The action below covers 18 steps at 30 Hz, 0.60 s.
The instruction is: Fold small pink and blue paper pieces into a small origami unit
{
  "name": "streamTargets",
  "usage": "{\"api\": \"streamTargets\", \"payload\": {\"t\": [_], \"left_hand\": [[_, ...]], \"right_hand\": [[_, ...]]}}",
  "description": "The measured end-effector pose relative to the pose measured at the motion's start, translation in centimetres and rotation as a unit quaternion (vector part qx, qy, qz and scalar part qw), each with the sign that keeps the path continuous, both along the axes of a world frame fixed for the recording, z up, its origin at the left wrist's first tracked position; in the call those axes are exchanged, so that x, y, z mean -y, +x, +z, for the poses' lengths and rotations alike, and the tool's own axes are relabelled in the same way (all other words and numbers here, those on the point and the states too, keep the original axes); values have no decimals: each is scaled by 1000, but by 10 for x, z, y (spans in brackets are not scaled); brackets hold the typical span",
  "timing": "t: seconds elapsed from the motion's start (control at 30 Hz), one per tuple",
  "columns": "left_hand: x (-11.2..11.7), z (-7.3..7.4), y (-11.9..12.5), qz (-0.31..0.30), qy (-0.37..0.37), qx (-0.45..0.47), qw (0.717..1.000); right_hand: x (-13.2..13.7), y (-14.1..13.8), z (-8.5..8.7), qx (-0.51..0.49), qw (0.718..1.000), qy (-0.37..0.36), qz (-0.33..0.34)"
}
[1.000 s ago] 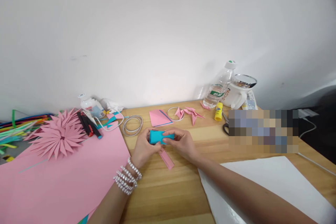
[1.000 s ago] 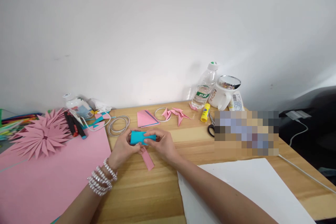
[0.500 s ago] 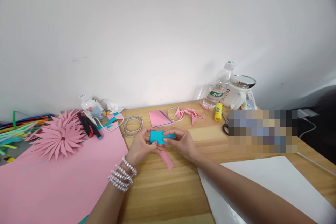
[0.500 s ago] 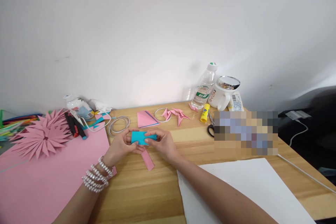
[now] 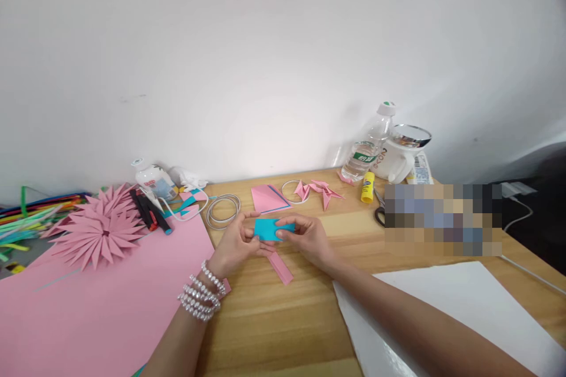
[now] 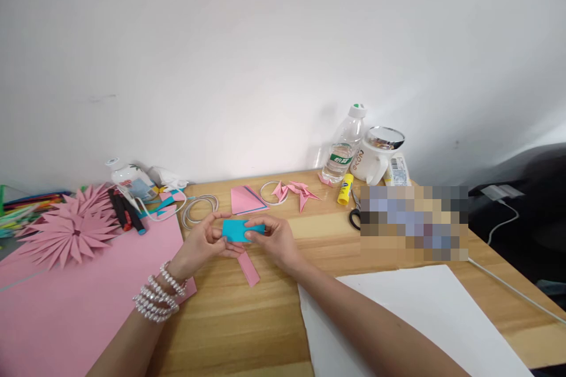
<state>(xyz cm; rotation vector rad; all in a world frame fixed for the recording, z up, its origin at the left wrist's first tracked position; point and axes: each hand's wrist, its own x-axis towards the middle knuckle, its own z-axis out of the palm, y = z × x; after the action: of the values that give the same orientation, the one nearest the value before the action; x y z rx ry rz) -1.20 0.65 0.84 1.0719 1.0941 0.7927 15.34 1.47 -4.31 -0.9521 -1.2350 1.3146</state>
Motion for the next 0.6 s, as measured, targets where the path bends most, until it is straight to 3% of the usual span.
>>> {"api": "streamTargets", "payload": {"t": [0.37,0.6], "left_hand": [[1,4,-1,-15,-6,-4,1000],[0,-2,-1,26,38,-52,998]], "right_hand": [[1,0,3,-4,1000,-7,2],[-1,0,1,-5,1000,-20,-13]]}}
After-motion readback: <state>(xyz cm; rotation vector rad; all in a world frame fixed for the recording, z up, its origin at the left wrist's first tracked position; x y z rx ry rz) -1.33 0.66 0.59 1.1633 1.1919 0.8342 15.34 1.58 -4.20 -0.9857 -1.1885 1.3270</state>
